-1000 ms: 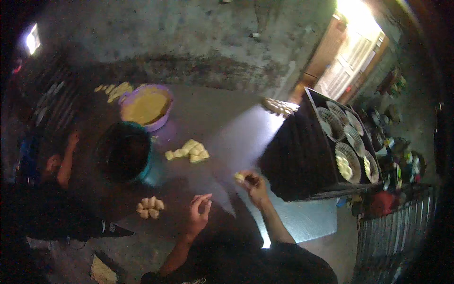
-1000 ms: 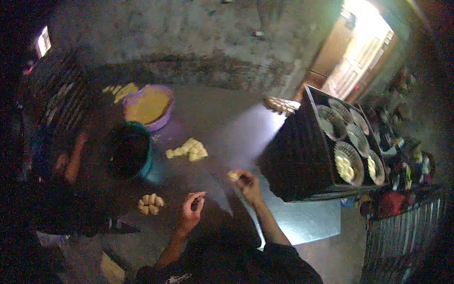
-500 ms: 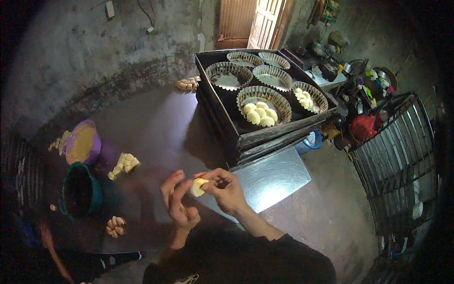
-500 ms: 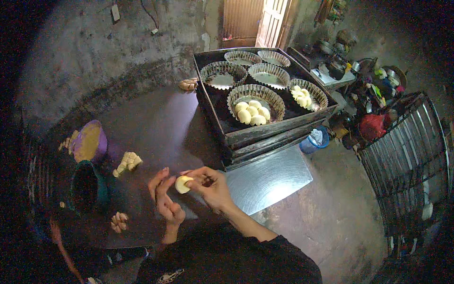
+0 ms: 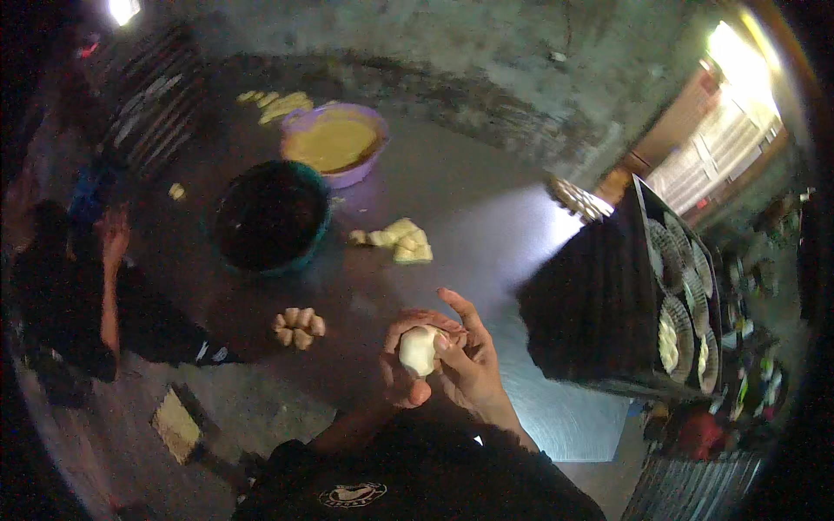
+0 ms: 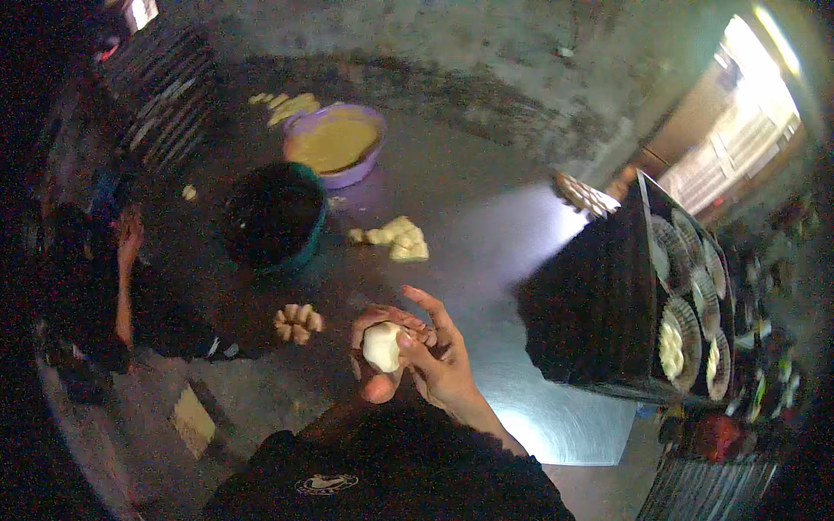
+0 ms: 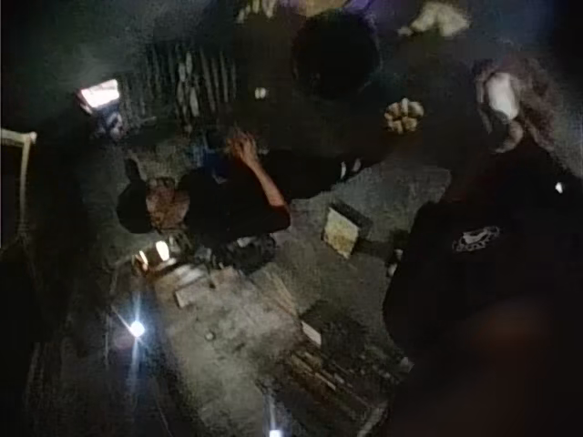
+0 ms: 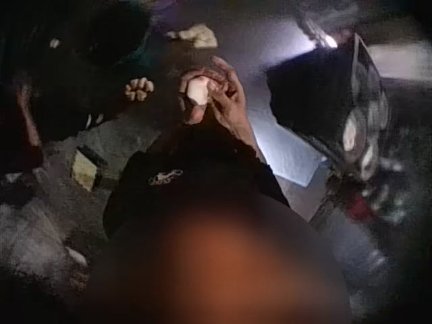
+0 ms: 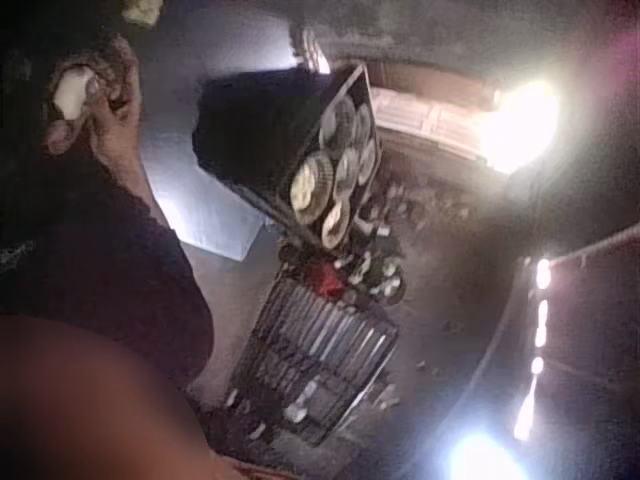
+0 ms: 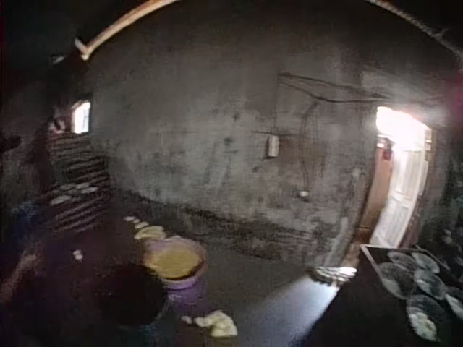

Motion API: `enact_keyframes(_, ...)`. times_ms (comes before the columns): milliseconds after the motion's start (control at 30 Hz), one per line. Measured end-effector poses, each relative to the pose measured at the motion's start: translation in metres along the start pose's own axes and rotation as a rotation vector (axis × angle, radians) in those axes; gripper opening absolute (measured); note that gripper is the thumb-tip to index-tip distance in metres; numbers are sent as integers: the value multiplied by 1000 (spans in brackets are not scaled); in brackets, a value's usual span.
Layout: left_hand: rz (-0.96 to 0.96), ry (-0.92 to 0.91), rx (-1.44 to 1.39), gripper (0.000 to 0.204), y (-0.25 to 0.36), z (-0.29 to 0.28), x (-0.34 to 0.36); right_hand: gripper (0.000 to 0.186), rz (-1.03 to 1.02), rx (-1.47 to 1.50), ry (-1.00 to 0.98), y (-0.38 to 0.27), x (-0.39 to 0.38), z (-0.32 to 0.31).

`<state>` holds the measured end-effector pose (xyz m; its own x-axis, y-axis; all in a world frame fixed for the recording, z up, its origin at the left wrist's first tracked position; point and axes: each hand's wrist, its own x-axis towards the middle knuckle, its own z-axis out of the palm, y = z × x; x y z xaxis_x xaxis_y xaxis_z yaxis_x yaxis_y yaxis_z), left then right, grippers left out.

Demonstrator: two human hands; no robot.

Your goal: The person shapes small pieces of dough by hand, dips them into a bowl containing a yellow liquid, and then places them into paper liners arranged on a large metal tray.

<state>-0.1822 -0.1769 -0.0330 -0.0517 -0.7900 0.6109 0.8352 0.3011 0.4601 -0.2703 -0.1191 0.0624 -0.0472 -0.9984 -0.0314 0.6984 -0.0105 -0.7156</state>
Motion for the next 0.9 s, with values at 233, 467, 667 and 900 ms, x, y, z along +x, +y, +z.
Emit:
enact_keyframes(233,53,124,248,54,32,-87,81,63,214,234,-222,62,139,21)
enact_keyframes(467,-562,353,624,63,65,-164,68,31,-493,-1635,-373,85,392,17)
enact_keyframes(667,-773,374,609,57,90,-185,43,51,54,-1915,-578,102,481,-5)
enact_keyframes(900,-755,316,567,53,88,-180,50,61,195,-1535,-332,66,447,6)
